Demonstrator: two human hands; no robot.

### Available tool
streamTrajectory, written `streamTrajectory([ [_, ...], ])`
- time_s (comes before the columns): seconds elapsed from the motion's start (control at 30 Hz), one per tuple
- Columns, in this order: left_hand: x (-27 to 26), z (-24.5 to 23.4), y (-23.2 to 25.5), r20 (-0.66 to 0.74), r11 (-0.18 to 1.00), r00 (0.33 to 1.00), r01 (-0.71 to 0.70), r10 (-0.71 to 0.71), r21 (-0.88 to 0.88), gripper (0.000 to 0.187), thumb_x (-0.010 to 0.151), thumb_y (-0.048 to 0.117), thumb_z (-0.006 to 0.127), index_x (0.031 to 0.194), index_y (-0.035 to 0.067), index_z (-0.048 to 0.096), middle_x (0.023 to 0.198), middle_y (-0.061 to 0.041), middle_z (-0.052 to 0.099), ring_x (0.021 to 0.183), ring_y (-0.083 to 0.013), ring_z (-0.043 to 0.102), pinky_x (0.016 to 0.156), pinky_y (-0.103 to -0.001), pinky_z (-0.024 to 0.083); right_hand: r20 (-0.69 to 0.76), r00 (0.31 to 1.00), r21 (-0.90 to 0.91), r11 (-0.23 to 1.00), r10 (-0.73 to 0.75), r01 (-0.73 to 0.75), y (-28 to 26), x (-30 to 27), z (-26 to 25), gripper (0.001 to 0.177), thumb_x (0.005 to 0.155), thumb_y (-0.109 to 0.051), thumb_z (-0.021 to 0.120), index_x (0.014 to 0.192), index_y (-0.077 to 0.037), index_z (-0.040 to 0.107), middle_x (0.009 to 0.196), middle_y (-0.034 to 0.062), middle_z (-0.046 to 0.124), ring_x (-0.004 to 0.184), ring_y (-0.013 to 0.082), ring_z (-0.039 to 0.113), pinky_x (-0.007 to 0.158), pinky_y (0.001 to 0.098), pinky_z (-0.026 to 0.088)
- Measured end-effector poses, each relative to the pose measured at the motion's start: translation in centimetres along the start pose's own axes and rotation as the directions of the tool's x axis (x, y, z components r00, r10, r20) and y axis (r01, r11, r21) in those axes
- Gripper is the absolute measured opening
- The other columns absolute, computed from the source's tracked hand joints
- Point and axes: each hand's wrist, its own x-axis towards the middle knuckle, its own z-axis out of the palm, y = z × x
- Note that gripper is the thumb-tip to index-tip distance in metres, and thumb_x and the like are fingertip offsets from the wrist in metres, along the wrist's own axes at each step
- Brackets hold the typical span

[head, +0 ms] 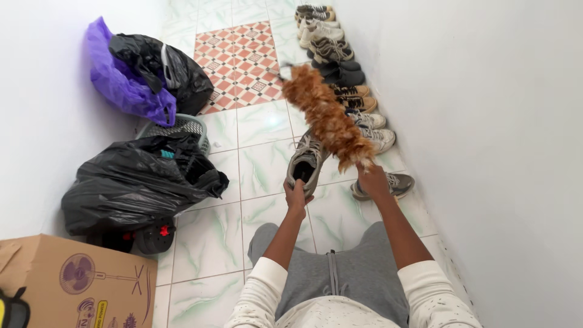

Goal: The person sits on the floor and uses a feather duster to clean several pairs of shoes lined up against a wall. They pick up each shoe, brush the exterior and interior with the duster, and place it back in line.

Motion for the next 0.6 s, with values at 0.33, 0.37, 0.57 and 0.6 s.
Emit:
streamTrajectory([
  [0.33,-0.4,-0.4,1.7,0.005,0.996,1.0,-0.006,0.005,0.091,0.07,0.083,0.026,0.061,0.15,0.021,0.042,0.133,-0.015,0.058,0.103,-0.026,0.066,0.071,-0.038,0.062,-0.073,0.995,0.032,0.997,-0.062,0.065,-3.9,0.7,0.6,0.054,0.102,-0.053,0.051,0.102,-0.004,0.073,0.081,0.0269,0.071,0.081,0.0479,0.068,0.073,0.0545,0.054],
  [0.37,-0.5,-0.6,1.8,-0.006,0.988,1.0,-0.003,0.004,0.152,0.07,0.082,0.026,0.062,0.15,0.021,0.043,0.133,-0.015,0.059,0.104,-0.0252,0.065,0.071,-0.037,0.061,-0.08,0.996,0.044,0.998,-0.044,0.048,-3.7,0.1,0.9,0.055,0.104,-0.053,0.049,0.102,-0.003,0.072,0.082,0.0267,0.071,0.081,0.0478,0.069,0.073,0.0545,0.054],
  [0.57,0.2,1.1,2.2,0.018,0.995,0.999,0.044,-0.046,0.089,0.07,0.085,0.027,0.062,0.151,0.022,0.038,0.136,-0.012,0.053,0.106,-0.0246,0.064,0.075,-0.039,0.062,-0.076,0.98,0.021,0.983,-0.182,0.184,-2.6,0.7,1.7,0.057,0.102,-0.054,0.047,0.105,-0.003,0.073,0.084,0.0283,0.07,0.083,0.0502,0.067,0.076,0.0558,0.053],
  [0.6,0.5,1.2,2.1,0.008,0.994,1.0,0.028,-0.029,0.106,0.071,0.084,0.027,0.062,0.151,0.022,0.039,0.135,-0.012,0.055,0.105,-0.0249,0.064,0.074,-0.039,0.062,-0.111,0.978,0.036,0.982,-0.179,0.184,-2.4,1.0,2.0,0.057,0.1,-0.054,0.047,0.107,-0.004,0.073,0.085,0.0283,0.07,0.084,0.0507,0.067,0.076,0.0559,0.053],
])
